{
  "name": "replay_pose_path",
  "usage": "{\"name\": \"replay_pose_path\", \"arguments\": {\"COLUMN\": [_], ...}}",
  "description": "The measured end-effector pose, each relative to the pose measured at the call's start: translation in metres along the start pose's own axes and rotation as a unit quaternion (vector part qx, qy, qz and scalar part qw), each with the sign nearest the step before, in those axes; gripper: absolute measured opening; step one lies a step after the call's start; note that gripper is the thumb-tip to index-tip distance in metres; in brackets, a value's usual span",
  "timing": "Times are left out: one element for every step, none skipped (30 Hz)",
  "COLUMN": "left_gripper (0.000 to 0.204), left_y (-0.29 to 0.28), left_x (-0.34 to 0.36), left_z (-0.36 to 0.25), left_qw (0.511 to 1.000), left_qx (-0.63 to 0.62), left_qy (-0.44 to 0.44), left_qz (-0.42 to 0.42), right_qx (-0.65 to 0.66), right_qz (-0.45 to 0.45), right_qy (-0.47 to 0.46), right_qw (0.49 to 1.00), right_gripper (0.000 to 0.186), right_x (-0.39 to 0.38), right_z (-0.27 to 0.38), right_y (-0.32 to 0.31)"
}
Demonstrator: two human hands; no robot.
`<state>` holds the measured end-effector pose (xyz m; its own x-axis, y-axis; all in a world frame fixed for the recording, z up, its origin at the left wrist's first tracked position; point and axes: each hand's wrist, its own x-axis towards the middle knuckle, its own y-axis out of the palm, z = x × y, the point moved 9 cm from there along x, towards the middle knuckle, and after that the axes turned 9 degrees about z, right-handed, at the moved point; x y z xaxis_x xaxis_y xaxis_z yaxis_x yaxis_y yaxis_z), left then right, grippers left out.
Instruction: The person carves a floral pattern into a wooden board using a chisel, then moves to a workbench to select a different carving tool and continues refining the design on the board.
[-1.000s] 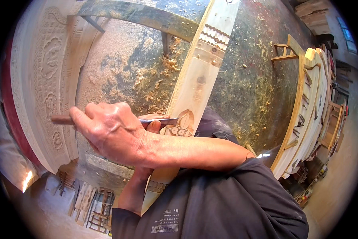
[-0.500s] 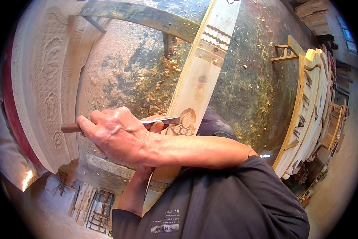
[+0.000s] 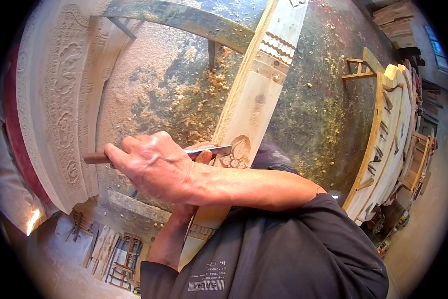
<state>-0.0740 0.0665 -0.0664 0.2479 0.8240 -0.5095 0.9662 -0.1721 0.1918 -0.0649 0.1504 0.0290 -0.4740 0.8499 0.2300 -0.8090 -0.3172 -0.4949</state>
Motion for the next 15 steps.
{"name": "replay_pose_path", "arguments": {"left_gripper": [0.032, 0.032, 0.033, 0.033, 0.033, 0.034, 0.034, 0.034, 0.035, 0.035, 0.036, 0.036, 0.037, 0.037, 0.038], "left_y": [-0.001, -0.003, -0.003, -0.003, -0.002, -0.002, -0.002, -0.002, 0.002, 0.004, 0.006, 0.005, 0.007, 0.005, 0.003], "left_x": [0.000, -0.002, 0.000, 0.003, 0.005, 0.003, 0.001, -0.002, 0.000, 0.004, 0.007, 0.006, 0.005, 0.003, 0.001], "left_z": [0.001, 0.002, 0.005, 0.007, 0.008, 0.006, 0.002, -0.001, -0.003, -0.004, -0.005, -0.009, -0.010, -0.009, -0.006], "left_qw": [1.000, 1.000, 0.999, 0.999, 0.999, 1.000, 1.000, 1.000, 0.999, 0.999, 0.999, 1.000, 0.999, 1.000, 1.000], "left_qx": [0.011, 0.020, 0.016, 0.013, 0.010, 0.012, 0.018, 0.024, 0.031, 0.029, 0.027, 0.020, 0.013, -0.004, -0.020], "left_qy": [0.008, 0.017, 0.030, 0.031, 0.032, 0.018, 0.018, 0.016, 0.030, 0.030, 0.028, 0.011, -0.007, -0.004, -0.001], "left_qz": [0.006, 0.007, 0.023, 0.029, 0.035, 0.023, 0.006, -0.010, -0.016, -0.006, 0.005, 0.022, 0.039, 0.028, 0.018], "right_qx": [0.002, 0.005, 0.000, -0.005, -0.010, -0.005, 0.000, 0.000, -0.011, -0.022, -0.029, -0.026, -0.024, -0.021, -0.019], "right_qz": [0.005, 0.017, 0.023, 0.030, 0.022, 0.017, 0.012, 0.011, 0.005, 0.000, -0.009, -0.014, -0.020, -0.007, 0.007], "right_qy": [-0.003, -0.005, -0.002, 0.001, 0.000, -0.007, -0.013, -0.017, -0.014, -0.011, -0.010, -0.015, -0.019, -0.017, -0.015], "right_qw": [1.000, 1.000, 1.000, 1.000, 1.000, 1.000, 1.000, 1.000, 1.000, 1.000, 0.999, 0.999, 0.999, 1.000, 1.000], "right_gripper": [0.031, 0.031, 0.032, 0.032, 0.032, 0.032, 0.032, 0.033, 0.034, 0.035, 0.037, 0.038, 0.039, 0.040, 0.040], "right_x": [-0.001, -0.001, -0.002, -0.003, -0.004, -0.004, -0.004, -0.002, -0.003, -0.003, -0.004, -0.004, -0.003, -0.002, -0.001], "right_z": [0.000, 0.002, -0.001, -0.003, -0.005, -0.003, 0.000, 0.002, 0.000, -0.003, -0.005, 0.000, 0.003, 0.005, 0.006], "right_y": [0.001, 0.005, 0.007, 0.009, 0.008, 0.006, 0.005, 0.005, 0.004, 0.003, 0.002, 0.002, 0.001, 0.002, 0.002]}}
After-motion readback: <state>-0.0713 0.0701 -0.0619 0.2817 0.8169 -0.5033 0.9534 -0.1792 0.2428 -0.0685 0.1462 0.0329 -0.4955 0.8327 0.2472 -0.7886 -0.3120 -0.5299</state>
